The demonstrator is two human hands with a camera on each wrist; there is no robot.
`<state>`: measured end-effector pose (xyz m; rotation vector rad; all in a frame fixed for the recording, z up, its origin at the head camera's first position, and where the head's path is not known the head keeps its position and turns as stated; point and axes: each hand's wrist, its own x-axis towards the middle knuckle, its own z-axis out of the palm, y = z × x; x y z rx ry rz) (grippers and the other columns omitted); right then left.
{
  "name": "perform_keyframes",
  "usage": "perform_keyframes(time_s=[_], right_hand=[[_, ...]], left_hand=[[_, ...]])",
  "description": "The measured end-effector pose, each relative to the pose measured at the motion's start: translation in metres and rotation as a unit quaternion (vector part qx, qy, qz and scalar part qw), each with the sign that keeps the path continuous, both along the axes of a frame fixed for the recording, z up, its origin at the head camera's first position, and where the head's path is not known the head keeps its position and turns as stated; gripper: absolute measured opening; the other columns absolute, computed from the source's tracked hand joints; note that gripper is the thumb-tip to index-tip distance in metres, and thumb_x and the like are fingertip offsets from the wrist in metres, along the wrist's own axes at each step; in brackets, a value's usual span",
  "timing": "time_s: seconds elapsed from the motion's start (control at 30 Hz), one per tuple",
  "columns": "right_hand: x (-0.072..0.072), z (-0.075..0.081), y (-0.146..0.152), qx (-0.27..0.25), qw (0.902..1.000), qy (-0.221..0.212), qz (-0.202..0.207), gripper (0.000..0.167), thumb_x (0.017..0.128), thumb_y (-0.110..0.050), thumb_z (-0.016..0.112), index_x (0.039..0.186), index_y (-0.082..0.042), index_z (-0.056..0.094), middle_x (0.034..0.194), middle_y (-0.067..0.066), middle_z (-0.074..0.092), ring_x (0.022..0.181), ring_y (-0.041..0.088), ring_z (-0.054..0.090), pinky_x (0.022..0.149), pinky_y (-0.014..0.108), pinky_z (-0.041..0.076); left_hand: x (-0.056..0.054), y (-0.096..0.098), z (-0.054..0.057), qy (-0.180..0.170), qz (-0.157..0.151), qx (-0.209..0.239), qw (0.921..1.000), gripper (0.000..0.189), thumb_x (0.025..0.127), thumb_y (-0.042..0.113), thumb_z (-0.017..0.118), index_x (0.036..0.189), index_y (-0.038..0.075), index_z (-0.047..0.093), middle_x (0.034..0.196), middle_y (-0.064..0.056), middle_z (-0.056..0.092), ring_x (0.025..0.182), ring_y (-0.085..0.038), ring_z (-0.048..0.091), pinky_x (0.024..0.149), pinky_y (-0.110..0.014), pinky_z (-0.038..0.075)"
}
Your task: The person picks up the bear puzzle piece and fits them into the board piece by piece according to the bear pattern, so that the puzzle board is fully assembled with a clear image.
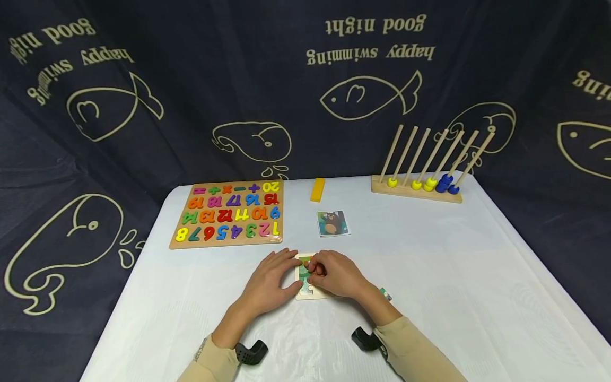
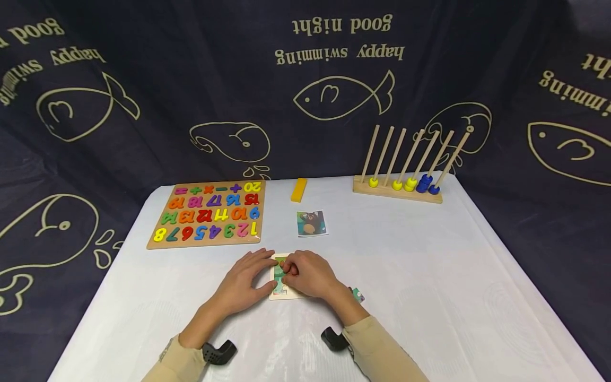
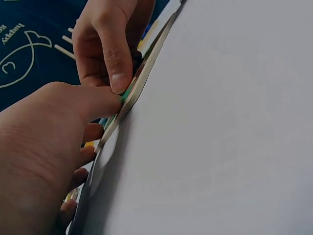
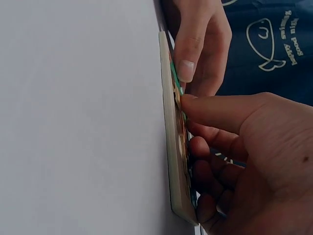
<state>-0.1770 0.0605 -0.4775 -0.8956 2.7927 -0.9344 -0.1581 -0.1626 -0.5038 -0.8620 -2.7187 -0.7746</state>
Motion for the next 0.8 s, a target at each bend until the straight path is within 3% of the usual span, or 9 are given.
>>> perform_keyframes(time_s=[0.27,0.47,0.8], right_hand=[[0.000,0.002,-0.003,0.017,0.9998,-0.010,-0.008,0.016,0.082,-0.027,0.077,0.081,-0.021,0.063,0.070,-0.010,0.049,0.063,0.007,0.046,0.056,0.025,0.041],[-0.005,0.005,-0.004,0.002,0.9975,-0.071,-0.005,0.017,0.081,-0.022,0.079,0.080,-0.018,0.062,0.070,-0.007,0.050,0.061,0.008,0.047,0.057,0.026,0.040],[-0.008,0.014,-0.010,0.032,0.9936,-0.108,-0.006,0.019,0.081,-0.018,0.078,0.077,-0.017,0.060,0.072,-0.003,0.050,0.065,0.013,0.047,0.061,0.031,0.039]], left_hand=[[-0.001,0.000,0.001,-0.017,0.007,-0.010,0.9998,0.048,0.087,0.043,0.066,0.127,0.017,0.062,0.142,-0.004,0.049,0.136,-0.025,0.036,0.114,-0.043,0.020],[0.000,0.001,0.001,-0.034,0.006,0.006,0.9994,0.047,0.087,0.041,0.067,0.127,0.017,0.063,0.141,-0.005,0.049,0.137,-0.026,0.034,0.114,-0.046,0.020],[0.000,0.001,0.001,-0.034,0.011,0.009,0.9993,0.046,0.087,0.039,0.068,0.128,0.019,0.063,0.141,-0.004,0.049,0.137,-0.025,0.034,0.114,-0.045,0.019]])
